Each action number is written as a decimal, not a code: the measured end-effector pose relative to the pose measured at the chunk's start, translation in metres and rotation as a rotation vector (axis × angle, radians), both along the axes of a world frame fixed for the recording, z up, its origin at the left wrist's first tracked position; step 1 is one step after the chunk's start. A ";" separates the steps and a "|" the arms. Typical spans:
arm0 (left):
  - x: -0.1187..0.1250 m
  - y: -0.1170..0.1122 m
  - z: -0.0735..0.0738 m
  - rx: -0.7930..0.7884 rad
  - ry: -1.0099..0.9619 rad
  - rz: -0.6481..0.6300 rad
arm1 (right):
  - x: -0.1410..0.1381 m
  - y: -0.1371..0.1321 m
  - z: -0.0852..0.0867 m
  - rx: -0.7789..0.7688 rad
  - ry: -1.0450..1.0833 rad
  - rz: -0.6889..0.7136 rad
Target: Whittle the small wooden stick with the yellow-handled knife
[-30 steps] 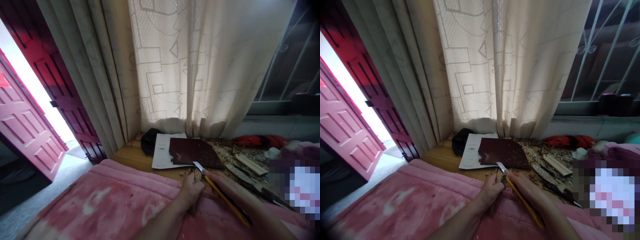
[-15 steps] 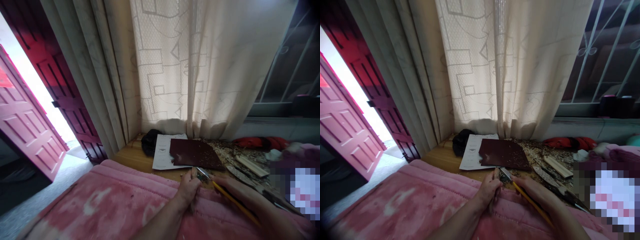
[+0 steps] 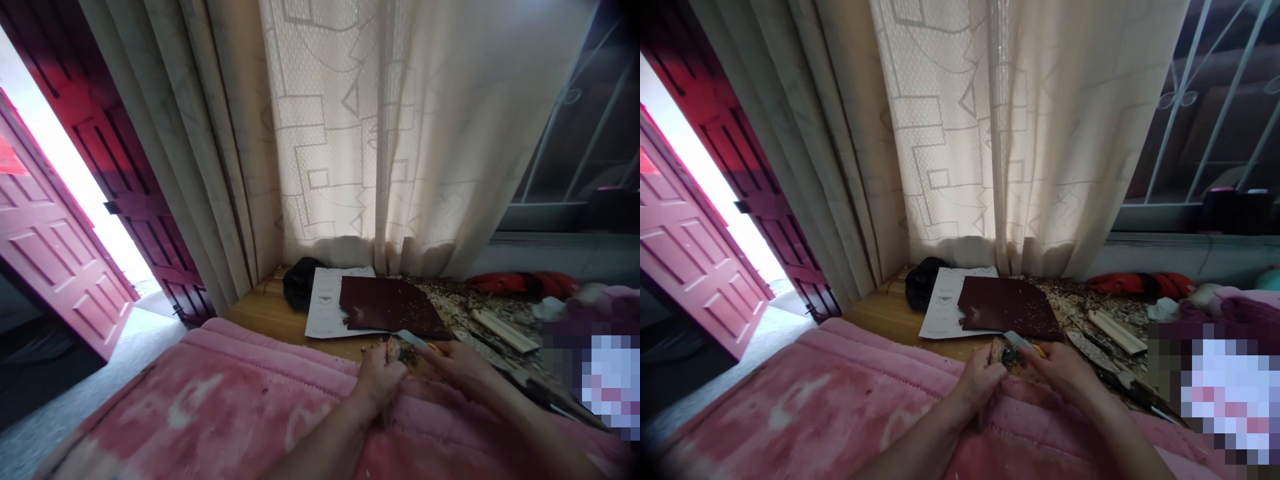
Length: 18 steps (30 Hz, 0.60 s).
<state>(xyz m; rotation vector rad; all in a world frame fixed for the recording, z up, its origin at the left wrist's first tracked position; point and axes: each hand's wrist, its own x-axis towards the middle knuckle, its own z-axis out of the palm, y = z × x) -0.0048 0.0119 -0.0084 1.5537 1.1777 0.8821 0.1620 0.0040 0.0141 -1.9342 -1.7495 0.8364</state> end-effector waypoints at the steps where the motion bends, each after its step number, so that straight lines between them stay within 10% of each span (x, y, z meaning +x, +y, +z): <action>1: 0.000 0.000 -0.002 0.019 0.037 0.017 | 0.004 0.001 0.001 0.047 -0.118 -0.039; 12: 0.000 0.003 -0.011 0.035 0.186 0.115 | -0.003 -0.002 0.005 -0.003 0.149 0.016; 18: 0.001 0.002 -0.012 0.015 0.185 0.153 | -0.001 0.004 -0.006 0.224 -0.244 0.014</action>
